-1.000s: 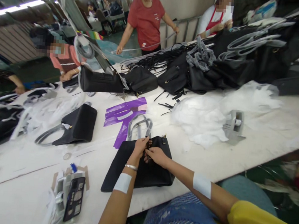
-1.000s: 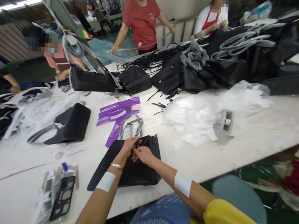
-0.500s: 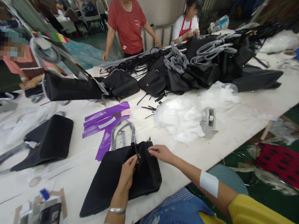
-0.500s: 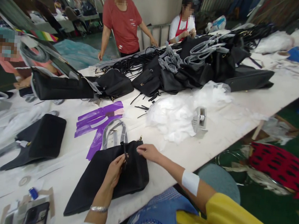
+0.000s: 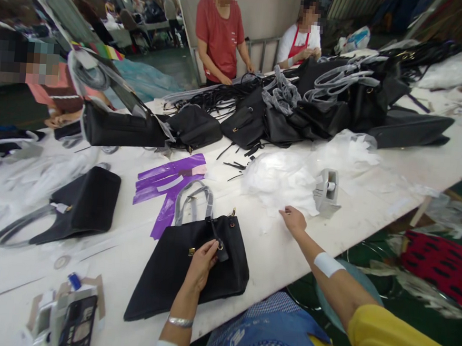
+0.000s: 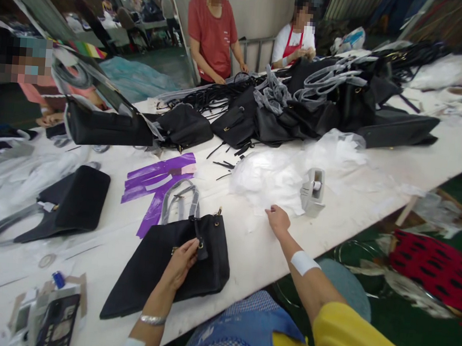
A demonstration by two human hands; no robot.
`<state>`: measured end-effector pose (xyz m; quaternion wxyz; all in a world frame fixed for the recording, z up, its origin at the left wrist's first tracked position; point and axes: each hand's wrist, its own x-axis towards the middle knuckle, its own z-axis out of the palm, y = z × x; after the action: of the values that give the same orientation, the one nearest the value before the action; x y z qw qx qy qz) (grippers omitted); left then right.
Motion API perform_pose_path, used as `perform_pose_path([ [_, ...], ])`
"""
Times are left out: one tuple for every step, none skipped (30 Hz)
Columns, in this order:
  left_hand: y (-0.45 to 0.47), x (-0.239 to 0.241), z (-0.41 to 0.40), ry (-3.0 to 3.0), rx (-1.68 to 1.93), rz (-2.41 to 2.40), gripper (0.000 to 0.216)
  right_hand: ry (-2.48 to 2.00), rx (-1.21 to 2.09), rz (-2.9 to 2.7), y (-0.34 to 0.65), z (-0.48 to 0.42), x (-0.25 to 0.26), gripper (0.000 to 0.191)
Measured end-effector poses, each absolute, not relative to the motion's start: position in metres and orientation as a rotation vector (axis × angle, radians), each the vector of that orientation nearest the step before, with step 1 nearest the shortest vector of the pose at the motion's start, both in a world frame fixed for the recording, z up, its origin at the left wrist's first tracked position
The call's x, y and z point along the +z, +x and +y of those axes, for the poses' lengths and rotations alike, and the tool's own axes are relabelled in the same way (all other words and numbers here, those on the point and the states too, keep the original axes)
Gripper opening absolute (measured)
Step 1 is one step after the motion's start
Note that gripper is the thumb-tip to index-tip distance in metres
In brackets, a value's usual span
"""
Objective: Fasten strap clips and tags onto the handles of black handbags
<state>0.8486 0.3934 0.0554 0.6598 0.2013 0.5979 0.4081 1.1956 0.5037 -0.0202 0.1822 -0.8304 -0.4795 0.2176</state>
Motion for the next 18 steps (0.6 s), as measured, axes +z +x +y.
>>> perform_pose_path([
  [0.850, 0.056, 0.391, 0.450, 0.922, 1.343, 0.044, -2.319, 0.604, -1.360, 1.197, 0.501, -0.018, 0.033],
  [0.851, 0.057, 0.388, 0.452, 0.926, 1.336, 0.043, -2.287, 0.592, -1.374, 1.197, 0.497, -0.015, 0.035],
  [0.852, 0.057, 0.385, 0.458, 0.933, 1.331, 0.043, -2.252, 0.579, -1.390, 1.197, 0.493, -0.011, 0.037],
  [0.854, 0.056, 0.383, 0.467, 0.941, 1.332, 0.043, -2.215, 0.565, -1.408, 1.196, 0.489, -0.007, 0.039],
  [0.856, 0.055, 0.380, 0.480, 0.950, 1.342, 0.044, -2.179, 0.553, -1.429, 1.194, 0.485, -0.004, 0.040],
  [0.858, 0.053, 0.378, 0.498, 0.968, 1.361, 0.046, -2.137, 0.550, -1.450, 1.191, 0.481, -0.001, 0.041],
  [0.859, 0.052, 0.376, 0.524, 0.996, 1.388, 0.049, -2.087, 0.562, -1.469, 1.187, 0.478, 0.002, 0.041],
  [0.861, 0.052, 0.374, 0.558, 1.033, 1.418, 0.052, -2.040, 0.590, -1.475, 1.183, 0.475, 0.003, 0.043],
  [0.862, 0.052, 0.372, 0.595, 1.076, 1.449, 0.055, -1.999, 0.632, -1.472, 1.178, 0.473, 0.005, 0.044],
  [0.863, 0.052, 0.371, 0.635, 1.120, 1.472, 0.058, -1.970, 0.678, -1.463, 1.174, 0.472, 0.006, 0.045],
  [0.863, 0.053, 0.369, 0.672, 1.160, 1.486, 0.060, -1.956, 0.721, -1.449, 1.171, 0.471, 0.007, 0.044],
  [0.863, 0.054, 0.368, 0.705, 1.190, 1.490, 0.060, -1.957, 0.752, -1.434, 1.167, 0.472, 0.009, 0.042],
  [0.862, 0.056, 0.368, 0.731, 1.210, 1.493, 0.058, -1.968, 0.760, -1.430, 1.165, 0.472, 0.011, 0.039],
  [0.861, 0.057, 0.367, 0.755, 1.219, 1.497, 0.055, -1.974, 0.747, -1.442, 1.162, 0.473, 0.013, 0.037],
  [0.861, 0.058, 0.366, 0.778, 1.216, 1.502, 0.050, -1.974, 0.720, -1.469, 1.160, 0.474, 0.016, 0.035],
  [0.860, 0.058, 0.366, 0.800, 1.207, 1.506, 0.046, -1.971, 0.687, -1.501, 1.158, 0.474, 0.020, 0.034],
  [0.860, 0.058, 0.365, 0.820, 1.197, 1.511, 0.042, -1.968, 0.649, -1.534, 1.156, 0.474, 0.024, 0.034],
  [0.861, 0.058, 0.365, 0.838, 1.191, 1.515, 0.040, -1.970, 0.612, -1.561, 1.154, 0.473, 0.028, 0.035],
])
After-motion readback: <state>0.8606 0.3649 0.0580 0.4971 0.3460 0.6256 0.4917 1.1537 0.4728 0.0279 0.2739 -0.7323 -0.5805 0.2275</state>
